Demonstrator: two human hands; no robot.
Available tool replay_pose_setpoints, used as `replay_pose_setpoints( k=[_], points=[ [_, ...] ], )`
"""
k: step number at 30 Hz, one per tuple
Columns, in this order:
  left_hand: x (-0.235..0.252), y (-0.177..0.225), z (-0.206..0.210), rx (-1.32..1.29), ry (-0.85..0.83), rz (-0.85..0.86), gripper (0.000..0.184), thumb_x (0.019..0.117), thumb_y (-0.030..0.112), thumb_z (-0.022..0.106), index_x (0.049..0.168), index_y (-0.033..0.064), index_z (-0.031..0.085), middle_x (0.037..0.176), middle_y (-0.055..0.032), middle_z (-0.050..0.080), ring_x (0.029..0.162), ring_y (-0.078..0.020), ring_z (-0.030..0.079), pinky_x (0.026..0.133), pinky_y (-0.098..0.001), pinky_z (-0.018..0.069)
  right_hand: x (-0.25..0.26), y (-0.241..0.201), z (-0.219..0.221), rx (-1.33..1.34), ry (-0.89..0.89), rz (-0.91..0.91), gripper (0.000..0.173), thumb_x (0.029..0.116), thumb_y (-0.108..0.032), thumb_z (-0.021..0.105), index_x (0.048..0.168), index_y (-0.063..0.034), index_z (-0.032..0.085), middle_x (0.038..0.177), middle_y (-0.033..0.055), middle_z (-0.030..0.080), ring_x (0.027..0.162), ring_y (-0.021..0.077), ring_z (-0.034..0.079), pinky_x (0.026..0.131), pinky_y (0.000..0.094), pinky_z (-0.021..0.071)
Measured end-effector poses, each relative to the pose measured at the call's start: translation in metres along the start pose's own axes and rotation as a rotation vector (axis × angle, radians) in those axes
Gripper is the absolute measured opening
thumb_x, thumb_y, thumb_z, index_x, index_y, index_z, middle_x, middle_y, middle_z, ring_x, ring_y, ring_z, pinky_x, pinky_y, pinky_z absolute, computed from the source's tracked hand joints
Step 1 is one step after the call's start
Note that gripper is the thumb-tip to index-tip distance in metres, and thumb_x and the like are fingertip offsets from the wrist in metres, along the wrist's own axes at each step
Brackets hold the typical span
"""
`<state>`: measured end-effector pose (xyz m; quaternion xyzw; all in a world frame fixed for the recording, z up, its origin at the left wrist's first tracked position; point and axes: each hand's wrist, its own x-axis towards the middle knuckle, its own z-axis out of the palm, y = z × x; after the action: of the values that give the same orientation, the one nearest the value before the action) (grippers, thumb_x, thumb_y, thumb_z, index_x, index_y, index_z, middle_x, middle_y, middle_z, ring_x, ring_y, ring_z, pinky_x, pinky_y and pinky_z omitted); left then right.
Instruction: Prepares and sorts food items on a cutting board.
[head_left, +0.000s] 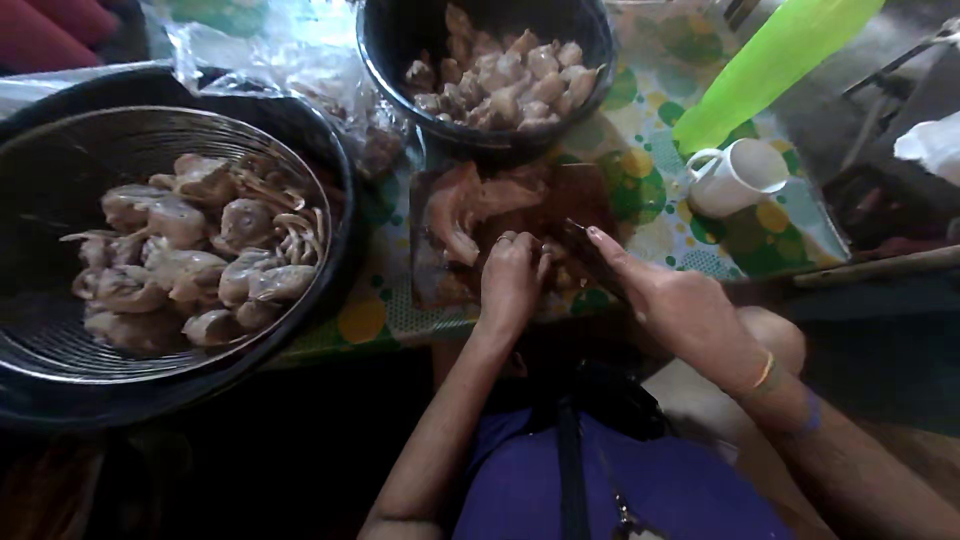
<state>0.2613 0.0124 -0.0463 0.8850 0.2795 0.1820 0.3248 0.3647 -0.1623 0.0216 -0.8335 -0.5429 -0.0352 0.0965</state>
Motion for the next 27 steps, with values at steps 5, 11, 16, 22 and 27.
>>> replay_pose_setpoints(
  k=[5, 11, 16, 22, 27],
  points=[
    [0.000, 0.000, 0.001, -0.012, 0.017, -0.048, 0.021, 0.0958, 0.017, 0.072, 0.105, -0.0026, 0.072, 0.106, -0.0215, 0.070, 0.100, -0.0365, 0.069, 0.088, -0.0526, 0.0566, 0.006, 0.010, -0.012, 0.022, 0.066, -0.023, 0.057, 0.0998, -0.004, 0.056, 0.155, -0.0176, 0.048, 0.073, 0.0169, 0.068, 0.056, 0.0379, 0.064, 0.050, 0.0537, 0.0514],
    [-0.001, -0.004, 0.002, -0.039, 0.029, -0.009, 0.019, 0.0958, 0.015, 0.073, 0.100, -0.0030, 0.071, 0.099, -0.0200, 0.070, 0.097, -0.0356, 0.070, 0.087, -0.0511, 0.0570, 0.002, -0.007, -0.012, 0.013, 0.080, -0.012, 0.057, 0.1023, -0.007, 0.053, 0.158, -0.0151, 0.043, 0.074, 0.0177, 0.068, 0.052, 0.0359, 0.063, 0.048, 0.0501, 0.0521],
    [-0.001, -0.004, 0.004, -0.005, 0.041, -0.010, 0.020, 0.0957, 0.014, 0.072, 0.106, -0.0026, 0.072, 0.106, -0.0220, 0.071, 0.102, -0.0372, 0.070, 0.090, -0.0525, 0.0568, 0.007, 0.003, -0.003, -0.009, -0.050, -0.030, 0.062, 0.0992, -0.004, 0.057, 0.157, -0.0214, 0.044, 0.071, 0.0157, 0.067, 0.056, 0.0378, 0.065, 0.053, 0.0531, 0.0527],
    [-0.004, -0.004, -0.003, -0.053, 0.028, 0.002, 0.014, 0.0945, 0.005, 0.070, 0.107, -0.0002, 0.074, 0.104, -0.0192, 0.072, 0.098, -0.0336, 0.071, 0.088, -0.0494, 0.0578, 0.002, -0.010, -0.026, 0.021, 0.201, -0.031, 0.055, 0.1030, -0.009, 0.050, 0.157, -0.0145, 0.044, 0.071, 0.0173, 0.066, 0.048, 0.0341, 0.059, 0.043, 0.0482, 0.0477],
    [-0.004, -0.002, -0.003, -0.052, 0.029, 0.008, 0.014, 0.0931, 0.002, 0.071, 0.107, 0.0014, 0.075, 0.105, -0.0195, 0.071, 0.102, -0.0345, 0.070, 0.091, -0.0502, 0.0565, 0.020, 0.007, -0.002, 0.083, -0.159, -0.024, 0.062, 0.1026, -0.008, 0.055, 0.160, -0.0234, 0.038, 0.073, 0.0175, 0.069, 0.063, 0.0405, 0.067, 0.059, 0.0562, 0.0537]
  ],
)
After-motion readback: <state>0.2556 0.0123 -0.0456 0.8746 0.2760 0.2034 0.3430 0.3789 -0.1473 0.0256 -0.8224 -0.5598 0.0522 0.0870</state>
